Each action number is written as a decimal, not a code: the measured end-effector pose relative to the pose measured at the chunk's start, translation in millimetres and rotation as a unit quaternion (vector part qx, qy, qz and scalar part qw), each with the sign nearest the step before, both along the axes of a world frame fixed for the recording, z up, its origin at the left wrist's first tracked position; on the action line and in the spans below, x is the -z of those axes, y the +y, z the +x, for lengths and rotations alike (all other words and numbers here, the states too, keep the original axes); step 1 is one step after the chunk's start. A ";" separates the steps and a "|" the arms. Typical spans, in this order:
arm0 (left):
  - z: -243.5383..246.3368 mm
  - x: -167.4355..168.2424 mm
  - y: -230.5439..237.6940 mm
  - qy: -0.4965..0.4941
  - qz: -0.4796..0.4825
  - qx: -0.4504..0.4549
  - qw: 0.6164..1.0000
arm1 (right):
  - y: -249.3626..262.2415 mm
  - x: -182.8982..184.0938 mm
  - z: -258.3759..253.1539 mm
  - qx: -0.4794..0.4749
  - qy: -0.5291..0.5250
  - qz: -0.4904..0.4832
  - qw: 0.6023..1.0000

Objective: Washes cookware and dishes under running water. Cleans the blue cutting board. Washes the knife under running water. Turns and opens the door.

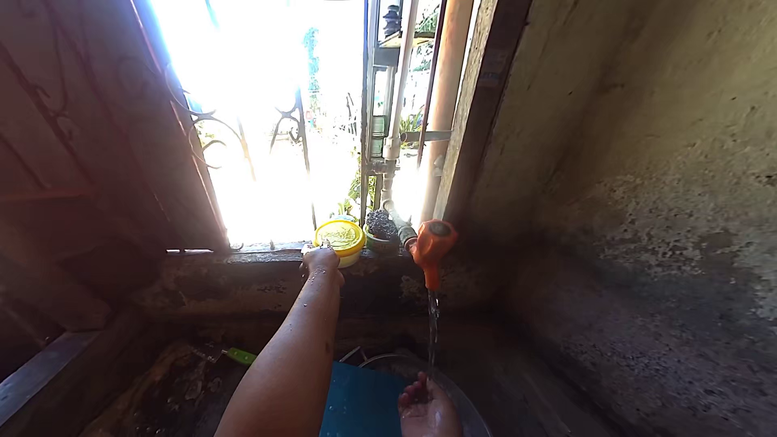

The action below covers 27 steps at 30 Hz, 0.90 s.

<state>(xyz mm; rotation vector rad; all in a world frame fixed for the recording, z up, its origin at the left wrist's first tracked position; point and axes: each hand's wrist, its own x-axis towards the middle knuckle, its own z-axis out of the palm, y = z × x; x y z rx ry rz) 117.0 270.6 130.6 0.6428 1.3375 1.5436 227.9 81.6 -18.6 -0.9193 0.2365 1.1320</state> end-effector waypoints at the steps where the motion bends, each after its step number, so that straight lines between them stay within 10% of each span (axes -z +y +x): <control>1: 2.6 2.2 -1.0 -0.001 0.019 -0.018 1.000 | 0.2 1.9 -0.2 0.002 0.002 0.003 1.000; 9: 1.2 18.6 -21.7 -0.070 0.064 -0.064 0.993 | 2.1 7.4 12.8 -0.012 0.073 0.046 0.996; 13: 18.2 76.2 -79.5 -0.022 0.083 -0.034 0.996 | 8.1 -5.6 15.5 -0.027 0.115 0.129 0.985; 16: 55.8 120.1 -128.1 -0.160 0.059 0.089 0.981 | 21.3 -46.3 17.9 -0.051 0.102 0.189 0.975; 21: 89.5 105.3 -156.2 -0.443 -0.015 0.342 0.828 | 28.1 -93.7 28.6 -0.180 -0.331 0.104 0.920; 25: 95.4 79.2 -150.4 -0.222 -0.024 0.390 0.893 | 19.7 -76.6 42.0 -0.140 -0.603 0.021 0.785; 27: 93.1 70.5 -154.0 -0.078 -0.031 0.391 0.917 | 14.5 -61.8 38.3 -0.104 -0.596 0.048 0.794</control>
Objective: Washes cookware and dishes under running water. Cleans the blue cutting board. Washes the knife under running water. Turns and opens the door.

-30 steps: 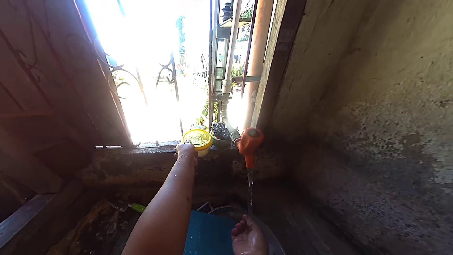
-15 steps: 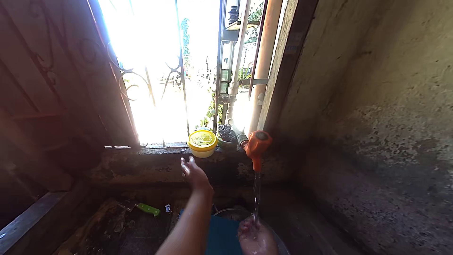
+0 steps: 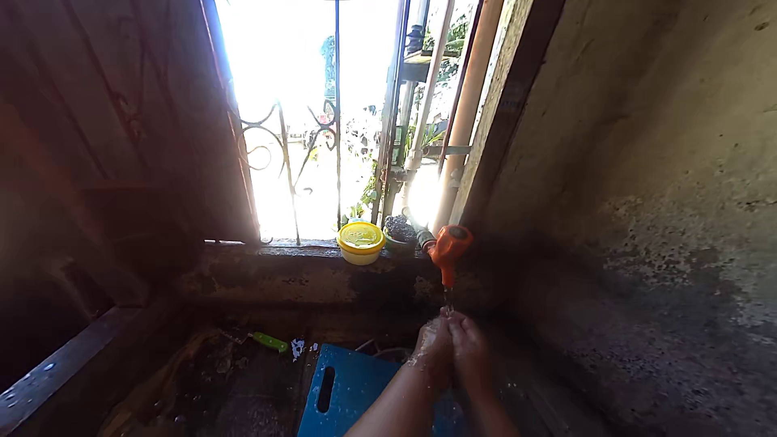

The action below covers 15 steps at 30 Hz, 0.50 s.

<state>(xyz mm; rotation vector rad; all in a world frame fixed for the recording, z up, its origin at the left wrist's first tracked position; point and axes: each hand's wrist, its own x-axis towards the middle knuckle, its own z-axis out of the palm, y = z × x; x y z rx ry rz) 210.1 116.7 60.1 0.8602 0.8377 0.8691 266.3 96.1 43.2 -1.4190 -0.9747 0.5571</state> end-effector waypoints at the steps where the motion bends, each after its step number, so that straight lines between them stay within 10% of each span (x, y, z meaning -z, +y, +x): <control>1: -5.5 -2.8 -2.2 0.059 0.026 0.019 0.998 | -2.4 5.9 -3.7 0.001 0.039 0.005 0.999; 4: -36.9 0.0 -4.4 0.138 0.077 0.062 0.985 | -5.9 30.7 -10.2 -0.032 0.248 -0.041 0.967; 7: -99.2 14.6 9.0 0.228 0.161 -0.050 0.959 | -9.1 50.3 -13.4 0.005 0.524 -0.081 0.848; 11: -222.2 60.4 43.2 0.534 0.170 -0.189 0.806 | -16.6 57.3 -21.6 0.060 0.632 -0.025 0.772; 15: -286.1 97.4 37.5 0.644 0.026 -0.140 0.752 | -9.2 49.7 -27.1 0.049 0.659 0.010 0.750</control>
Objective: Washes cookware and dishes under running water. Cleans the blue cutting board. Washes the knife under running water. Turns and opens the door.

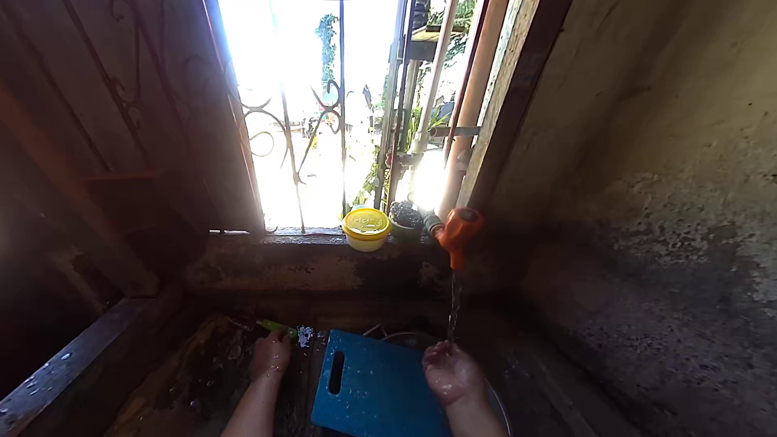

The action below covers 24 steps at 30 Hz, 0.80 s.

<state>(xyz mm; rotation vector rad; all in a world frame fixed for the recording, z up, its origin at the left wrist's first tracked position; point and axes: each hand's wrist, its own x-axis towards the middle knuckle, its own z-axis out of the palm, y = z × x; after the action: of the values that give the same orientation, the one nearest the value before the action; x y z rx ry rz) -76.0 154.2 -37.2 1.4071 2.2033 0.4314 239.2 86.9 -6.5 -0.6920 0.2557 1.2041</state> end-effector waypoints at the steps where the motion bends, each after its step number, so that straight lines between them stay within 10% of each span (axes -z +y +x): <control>1: -3.8 4.7 -1.6 0.002 -0.013 0.002 1.000 | 3.6 -3.7 -1.1 0.002 0.006 0.009 1.000; 10: -9.6 0.1 12.7 0.063 -0.059 -0.055 0.995 | 25.8 -82.0 0.7 0.046 0.038 0.078 0.995; 15: -15.8 -7.5 -9.6 -0.174 0.040 -0.193 0.965 | 49.7 -136.5 16.2 0.150 -0.168 0.200 0.954; 19: -3.8 -34.5 -61.3 -0.432 0.159 -0.269 0.846 | 73.1 -195.2 25.6 0.077 -0.605 0.174 0.773; 22: 12.0 -52.6 -106.2 -0.479 0.202 -0.217 0.826 | 85.9 -216.6 30.7 -0.017 -0.855 0.016 0.518; 24: 28.2 -55.7 -132.9 -0.500 0.221 -0.156 0.823 | 87.0 -217.0 30.9 -0.017 -0.885 -0.017 0.464</control>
<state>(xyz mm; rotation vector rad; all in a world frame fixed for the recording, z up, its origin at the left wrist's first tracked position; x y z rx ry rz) -47.9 21.2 18.5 0.6687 1.4429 1.4818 270.1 173.9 210.5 -1.6174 -1.5262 -0.0341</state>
